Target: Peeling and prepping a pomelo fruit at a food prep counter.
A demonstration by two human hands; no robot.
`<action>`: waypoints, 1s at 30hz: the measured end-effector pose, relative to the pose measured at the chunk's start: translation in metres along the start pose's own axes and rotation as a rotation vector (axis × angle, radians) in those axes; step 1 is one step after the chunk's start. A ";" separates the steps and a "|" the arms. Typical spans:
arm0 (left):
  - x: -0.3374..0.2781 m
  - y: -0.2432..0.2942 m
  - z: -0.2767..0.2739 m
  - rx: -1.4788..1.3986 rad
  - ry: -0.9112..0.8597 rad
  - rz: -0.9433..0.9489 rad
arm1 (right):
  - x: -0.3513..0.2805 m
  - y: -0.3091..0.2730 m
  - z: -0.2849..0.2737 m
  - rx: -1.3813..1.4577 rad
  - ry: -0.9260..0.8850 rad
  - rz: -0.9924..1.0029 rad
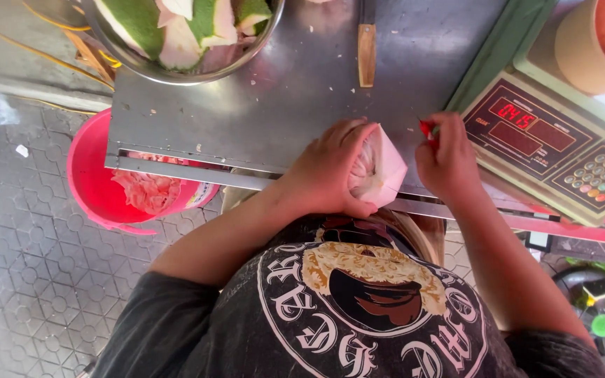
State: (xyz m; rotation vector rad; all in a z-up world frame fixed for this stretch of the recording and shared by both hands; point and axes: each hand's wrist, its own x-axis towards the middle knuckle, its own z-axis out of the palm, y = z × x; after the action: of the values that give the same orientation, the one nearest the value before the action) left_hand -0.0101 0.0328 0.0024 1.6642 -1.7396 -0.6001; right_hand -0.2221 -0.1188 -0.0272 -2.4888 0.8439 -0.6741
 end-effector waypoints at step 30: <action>0.000 0.001 -0.003 0.056 -0.050 0.103 | 0.035 -0.094 -0.101 -0.547 -0.911 -0.044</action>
State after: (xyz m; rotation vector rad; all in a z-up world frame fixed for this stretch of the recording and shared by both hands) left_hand -0.0086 0.0329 0.0046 1.5980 -1.8817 -0.5545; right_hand -0.2135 -0.0969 0.1127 -2.8174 0.6423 0.7640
